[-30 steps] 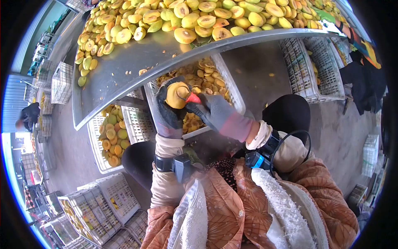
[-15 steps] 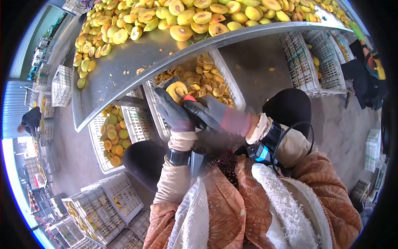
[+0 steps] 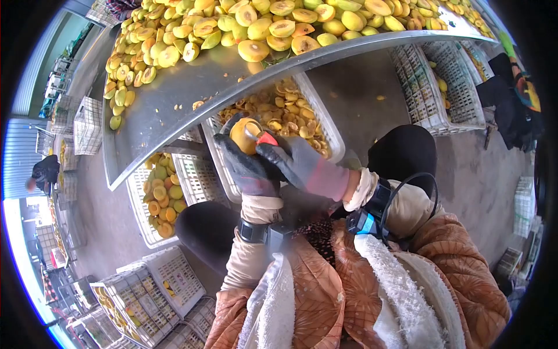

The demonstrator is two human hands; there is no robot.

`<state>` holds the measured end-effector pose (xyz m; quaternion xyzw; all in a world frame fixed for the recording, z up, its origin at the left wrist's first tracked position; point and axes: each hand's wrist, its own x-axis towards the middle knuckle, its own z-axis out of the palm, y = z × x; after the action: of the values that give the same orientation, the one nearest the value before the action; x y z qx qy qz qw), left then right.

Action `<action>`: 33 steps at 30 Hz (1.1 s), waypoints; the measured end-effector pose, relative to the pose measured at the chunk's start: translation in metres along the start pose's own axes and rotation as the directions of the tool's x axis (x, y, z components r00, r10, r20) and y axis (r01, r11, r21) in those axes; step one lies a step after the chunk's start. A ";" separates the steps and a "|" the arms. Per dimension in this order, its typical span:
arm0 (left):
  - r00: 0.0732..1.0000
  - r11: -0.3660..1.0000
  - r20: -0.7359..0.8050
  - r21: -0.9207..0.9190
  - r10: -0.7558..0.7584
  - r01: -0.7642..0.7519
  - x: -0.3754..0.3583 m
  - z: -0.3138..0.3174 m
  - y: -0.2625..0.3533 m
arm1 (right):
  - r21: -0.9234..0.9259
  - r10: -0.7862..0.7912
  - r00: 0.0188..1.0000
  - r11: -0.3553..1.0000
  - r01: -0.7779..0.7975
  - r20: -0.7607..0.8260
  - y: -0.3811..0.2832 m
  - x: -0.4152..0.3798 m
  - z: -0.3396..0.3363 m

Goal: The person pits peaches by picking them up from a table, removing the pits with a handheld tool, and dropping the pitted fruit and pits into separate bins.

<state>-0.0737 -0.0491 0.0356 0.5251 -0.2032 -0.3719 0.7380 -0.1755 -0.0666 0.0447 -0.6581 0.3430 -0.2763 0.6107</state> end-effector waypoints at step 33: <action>0.975 0.956 -0.030 0.207 0.218 -0.208 0.004 -0.006 -0.004 | -0.134 0.271 0.935 0.960 -0.245 0.230 -0.013 0.010 -0.010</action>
<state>-0.0684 -0.0490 0.0296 0.5821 -0.2760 -0.2537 0.7215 -0.1761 -0.0805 0.0585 -0.6672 0.3617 -0.0918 0.6446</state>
